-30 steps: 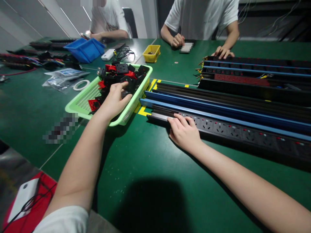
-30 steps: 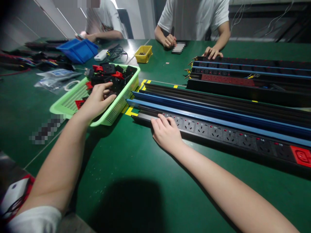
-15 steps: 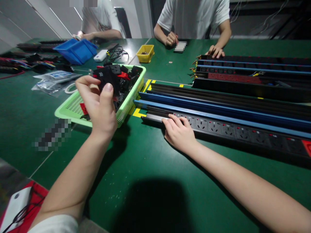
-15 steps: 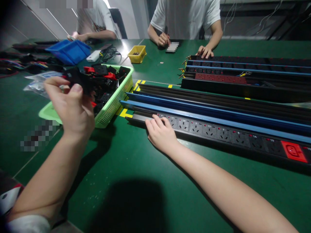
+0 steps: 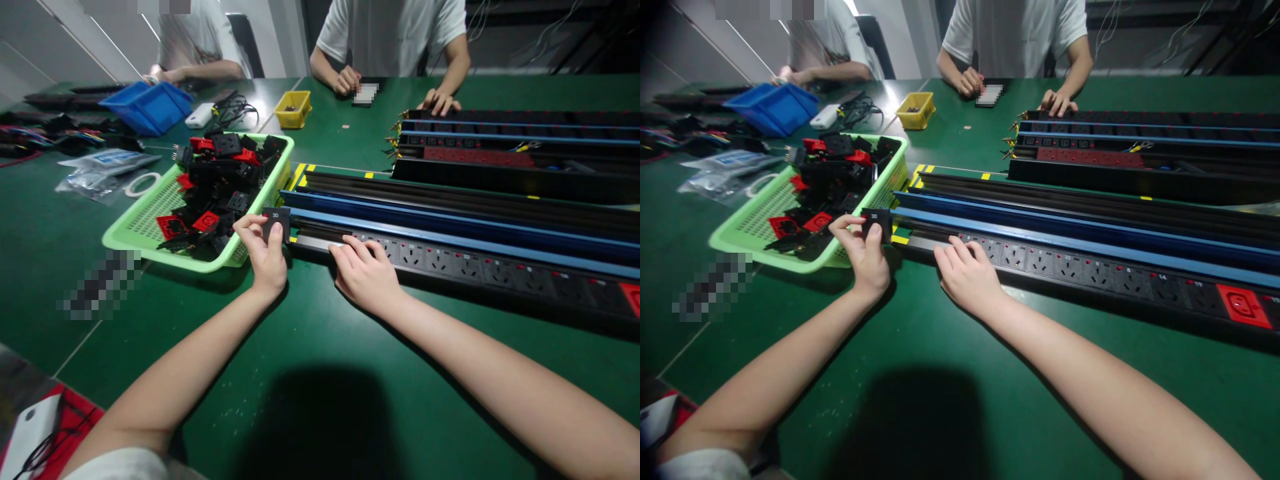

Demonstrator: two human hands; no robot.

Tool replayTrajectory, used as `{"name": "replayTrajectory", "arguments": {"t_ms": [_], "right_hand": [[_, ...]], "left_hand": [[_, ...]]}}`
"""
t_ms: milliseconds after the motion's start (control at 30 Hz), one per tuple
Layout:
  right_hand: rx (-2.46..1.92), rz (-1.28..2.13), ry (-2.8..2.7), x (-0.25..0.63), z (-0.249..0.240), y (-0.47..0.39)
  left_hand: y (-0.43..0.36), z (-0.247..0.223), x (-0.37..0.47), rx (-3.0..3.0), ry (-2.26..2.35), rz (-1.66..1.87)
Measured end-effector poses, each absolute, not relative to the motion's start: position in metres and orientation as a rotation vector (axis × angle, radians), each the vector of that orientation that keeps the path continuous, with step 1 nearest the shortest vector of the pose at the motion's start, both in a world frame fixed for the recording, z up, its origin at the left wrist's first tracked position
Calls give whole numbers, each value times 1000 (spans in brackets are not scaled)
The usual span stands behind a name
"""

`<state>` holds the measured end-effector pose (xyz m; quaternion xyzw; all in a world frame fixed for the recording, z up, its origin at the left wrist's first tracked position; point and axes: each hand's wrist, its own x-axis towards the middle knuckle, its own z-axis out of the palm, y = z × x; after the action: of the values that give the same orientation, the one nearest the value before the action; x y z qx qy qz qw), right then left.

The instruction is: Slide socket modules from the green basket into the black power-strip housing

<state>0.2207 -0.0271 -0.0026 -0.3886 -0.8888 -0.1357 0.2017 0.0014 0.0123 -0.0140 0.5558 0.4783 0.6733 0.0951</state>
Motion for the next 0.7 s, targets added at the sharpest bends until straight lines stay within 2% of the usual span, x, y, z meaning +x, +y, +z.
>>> {"name": "replayTrajectory", "arguments": {"t_ms": [333, 700], "right_hand": [[-1108, -318, -2501, 221, -3, -28], [-1086, -360, -2484, 221, -4, -27]], "left_hand": [[20, -17, -1, 1383, 1529, 1684], [28, -28, -7, 1244, 1584, 1719]]}}
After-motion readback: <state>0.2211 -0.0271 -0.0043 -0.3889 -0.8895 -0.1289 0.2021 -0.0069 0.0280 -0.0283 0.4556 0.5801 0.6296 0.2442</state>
